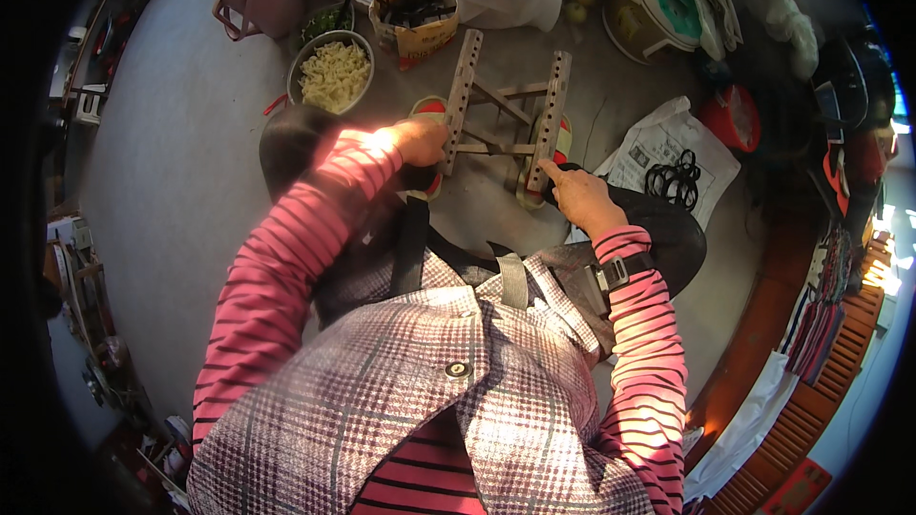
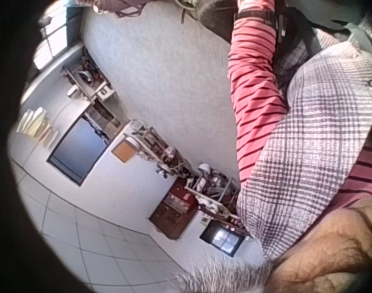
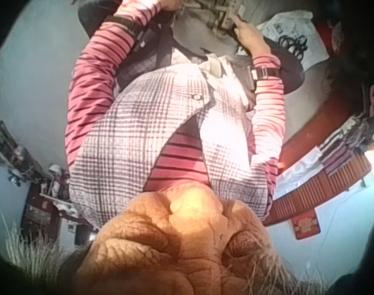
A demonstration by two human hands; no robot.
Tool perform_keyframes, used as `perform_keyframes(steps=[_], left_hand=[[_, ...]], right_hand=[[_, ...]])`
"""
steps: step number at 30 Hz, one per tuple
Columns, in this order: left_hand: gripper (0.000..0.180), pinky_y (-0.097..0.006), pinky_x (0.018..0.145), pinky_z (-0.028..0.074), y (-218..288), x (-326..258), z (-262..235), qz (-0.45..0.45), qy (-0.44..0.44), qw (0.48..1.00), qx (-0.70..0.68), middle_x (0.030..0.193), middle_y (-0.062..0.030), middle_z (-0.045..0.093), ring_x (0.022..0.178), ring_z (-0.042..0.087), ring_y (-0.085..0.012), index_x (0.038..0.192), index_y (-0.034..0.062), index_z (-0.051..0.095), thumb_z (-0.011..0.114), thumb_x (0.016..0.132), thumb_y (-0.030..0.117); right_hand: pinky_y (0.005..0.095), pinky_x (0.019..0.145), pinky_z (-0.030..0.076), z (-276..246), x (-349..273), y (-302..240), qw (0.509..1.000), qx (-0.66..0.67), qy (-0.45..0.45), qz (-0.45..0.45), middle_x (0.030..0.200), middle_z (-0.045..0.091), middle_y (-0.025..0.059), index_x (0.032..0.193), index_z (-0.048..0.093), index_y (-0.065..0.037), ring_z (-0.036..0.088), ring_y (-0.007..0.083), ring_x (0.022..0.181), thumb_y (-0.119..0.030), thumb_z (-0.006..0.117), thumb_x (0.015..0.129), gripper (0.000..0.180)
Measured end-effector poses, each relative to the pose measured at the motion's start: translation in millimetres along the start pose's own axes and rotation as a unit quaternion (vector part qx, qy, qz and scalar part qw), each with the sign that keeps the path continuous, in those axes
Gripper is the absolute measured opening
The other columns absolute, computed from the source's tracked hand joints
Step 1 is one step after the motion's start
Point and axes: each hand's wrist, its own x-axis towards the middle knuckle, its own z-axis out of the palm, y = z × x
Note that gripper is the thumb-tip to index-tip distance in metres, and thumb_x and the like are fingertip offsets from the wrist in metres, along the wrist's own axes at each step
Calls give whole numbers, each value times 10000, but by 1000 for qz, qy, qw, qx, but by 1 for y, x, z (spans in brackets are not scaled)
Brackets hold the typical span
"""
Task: The person assembles a small wooden frame by cutting and tying its components together. They use scissors to trim a black strap and then tie the wooden pieces with a red strap.
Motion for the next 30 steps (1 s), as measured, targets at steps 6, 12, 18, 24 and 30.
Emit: perform_keyframes(steps=[6,12,18,24,30], left_hand=[[289,-422,786,538,-1,-1,1,-2,7,1000,-4,1014,-168,699,961,674,-330,1033,37,713,586,794,139],[277,-414,773,538,0,0,2,6,6,1000,1,1006,-160,702,952,676,-321,1020,42,719,583,796,134],[264,-411,757,540,-2,2,3,1,6,1000,-5,995,-162,704,948,679,-311,1000,47,725,580,799,138],[296,-423,820,517,1,-1,-2,-5,-14,1000,-7,1018,-186,684,993,648,-337,1013,5,692,637,823,225],[333,-433,845,508,0,-2,-3,-7,-8,1000,-29,1023,-201,674,1011,633,-358,1013,-12,677,662,835,269]], right_hand=[[481,822,504,-3,-1,-3,1000,-6,18,-3,1026,659,194,1404,403,-209,626,390,947,-166,565,896,534],[481,812,509,-2,0,-4,1000,-1,22,3,1013,662,195,1383,436,-221,633,393,930,-169,571,893,511],[477,796,513,2,5,-1,1000,-19,19,0,1003,671,163,1373,436,-215,635,379,926,-170,570,893,501],[457,738,506,2,5,-2,998,-41,40,-13,938,683,115,1315,442,-200,653,323,902,-142,541,892,438],[467,738,503,-1,5,-6,998,-37,43,-12,930,682,122,1280,458,-183,651,328,904,-142,543,889,403]])
